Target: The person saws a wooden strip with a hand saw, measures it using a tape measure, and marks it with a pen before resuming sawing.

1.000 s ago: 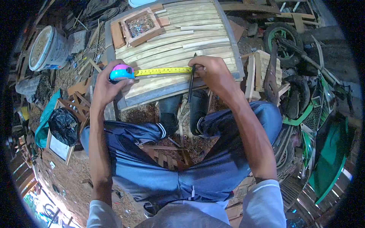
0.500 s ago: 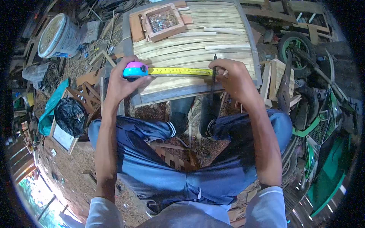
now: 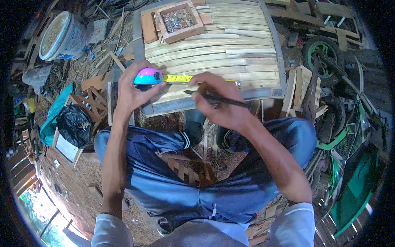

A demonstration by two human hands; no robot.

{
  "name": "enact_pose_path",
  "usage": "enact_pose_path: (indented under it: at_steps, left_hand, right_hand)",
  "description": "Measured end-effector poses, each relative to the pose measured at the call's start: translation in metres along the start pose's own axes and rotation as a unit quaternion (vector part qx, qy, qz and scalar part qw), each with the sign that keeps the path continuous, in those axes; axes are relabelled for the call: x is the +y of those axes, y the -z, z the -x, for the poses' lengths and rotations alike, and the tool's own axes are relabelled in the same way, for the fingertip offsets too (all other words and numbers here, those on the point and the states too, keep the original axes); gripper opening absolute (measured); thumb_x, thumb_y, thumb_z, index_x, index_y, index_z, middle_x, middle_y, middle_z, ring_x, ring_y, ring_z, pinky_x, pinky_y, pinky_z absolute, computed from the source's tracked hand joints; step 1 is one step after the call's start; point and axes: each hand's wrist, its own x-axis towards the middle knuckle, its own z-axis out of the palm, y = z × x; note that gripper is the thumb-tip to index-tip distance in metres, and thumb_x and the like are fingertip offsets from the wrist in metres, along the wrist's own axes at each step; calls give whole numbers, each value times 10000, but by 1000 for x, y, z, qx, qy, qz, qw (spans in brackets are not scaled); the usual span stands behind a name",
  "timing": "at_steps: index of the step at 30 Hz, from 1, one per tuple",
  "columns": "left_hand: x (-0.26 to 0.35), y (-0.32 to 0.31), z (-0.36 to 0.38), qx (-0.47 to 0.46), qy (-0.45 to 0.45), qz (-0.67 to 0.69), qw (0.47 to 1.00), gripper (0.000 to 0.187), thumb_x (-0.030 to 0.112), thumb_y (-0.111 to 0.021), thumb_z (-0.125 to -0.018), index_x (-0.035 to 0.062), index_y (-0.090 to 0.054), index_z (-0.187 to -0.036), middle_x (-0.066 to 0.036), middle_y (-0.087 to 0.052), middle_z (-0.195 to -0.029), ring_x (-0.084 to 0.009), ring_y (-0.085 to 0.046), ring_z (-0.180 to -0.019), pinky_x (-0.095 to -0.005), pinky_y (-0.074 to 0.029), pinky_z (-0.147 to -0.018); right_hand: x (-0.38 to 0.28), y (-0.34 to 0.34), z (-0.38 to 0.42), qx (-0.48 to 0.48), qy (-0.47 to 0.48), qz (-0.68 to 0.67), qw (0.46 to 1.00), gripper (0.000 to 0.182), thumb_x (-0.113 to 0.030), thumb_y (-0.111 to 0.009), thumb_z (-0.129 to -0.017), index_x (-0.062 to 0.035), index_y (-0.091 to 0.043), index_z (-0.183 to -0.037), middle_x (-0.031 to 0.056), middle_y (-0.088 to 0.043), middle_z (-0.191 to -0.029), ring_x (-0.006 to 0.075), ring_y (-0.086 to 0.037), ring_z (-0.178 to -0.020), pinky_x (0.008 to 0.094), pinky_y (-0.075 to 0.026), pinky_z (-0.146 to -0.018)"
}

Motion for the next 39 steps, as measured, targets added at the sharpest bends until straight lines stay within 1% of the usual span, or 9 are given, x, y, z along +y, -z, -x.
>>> enact_pose_path:
  at_steps: [2,8,11,14,17,20,35,38,39]
  left_hand:
    - [0,0,0,-1,4,6,1000,469,164,-875,-651,37,-651,-1043,-106,-692,-961,-245,-680,-901,-346,-530,-815]
    - [-3,-3,0,-1,11,28,1000,462,137,-875,-650,31,-648,-1038,-97,-702,-958,-195,-689,-877,-319,-537,-800]
    - [-1,-3,0,4,14,31,999,454,121,-873,-650,30,-645,-1032,-91,-707,-954,-179,-688,-870,-309,-541,-787]
    - [1,-4,-1,22,34,41,998,427,188,-868,-620,62,-664,-973,-74,-710,-887,-263,-694,-819,-354,-536,-750]
    - [1,-5,-1,26,42,47,998,447,192,-873,-616,60,-662,-987,-81,-709,-887,-263,-693,-816,-352,-535,-745]
    - [-1,-2,0,-1,34,22,999,488,154,-882,-649,30,-634,-1051,-95,-707,-957,-174,-690,-875,-307,-546,-782]
    - [-1,-1,0,-4,26,21,999,491,165,-886,-641,34,-643,-1047,-91,-708,-953,-174,-693,-863,-305,-543,-778]
    - [-1,-1,0,-3,29,17,999,495,169,-886,-643,41,-642,-1053,-88,-709,-952,-177,-695,-867,-307,-544,-781]
    - [-1,-1,0,-4,29,17,999,495,169,-886,-643,43,-640,-1054,-87,-709,-954,-178,-696,-870,-309,-545,-783]
  right_hand:
    - [9,-13,-1,35,43,47,997,137,-97,-680,-849,-40,-665,-972,68,-658,-787,139,-612,-713,290,-488,-664]
    - [5,-19,-10,24,9,36,999,96,-94,-698,-834,-17,-648,-862,105,-642,-753,181,-602,-669,317,-464,-617]
    - [4,-16,-13,11,16,59,998,108,-103,-713,-865,-19,-672,-919,64,-651,-786,97,-575,-726,266,-462,-660]
    - [10,-22,-16,45,52,41,997,103,-95,-691,-843,-13,-630,-861,114,-628,-712,230,-602,-634,341,-444,-595]
    - [6,-22,-17,29,59,64,996,110,-107,-685,-851,-15,-626,-858,130,-612,-698,251,-600,-630,357,-438,-594]
    - [5,-20,-18,-1,19,99,995,123,-104,-726,-852,-9,-662,-898,86,-638,-769,178,-582,-691,312,-453,-645]
    - [12,-22,-18,12,50,121,991,96,-86,-712,-859,-12,-660,-894,78,-627,-757,169,-565,-677,311,-441,-633]
    - [17,-25,-19,39,94,108,989,92,-116,-694,-840,-56,-624,-851,114,-560,-661,292,-564,-632,399,-429,-598]
    - [15,-24,-19,30,86,115,989,93,-108,-700,-844,-43,-636,-862,105,-581,-690,257,-565,-645,372,-434,-609]
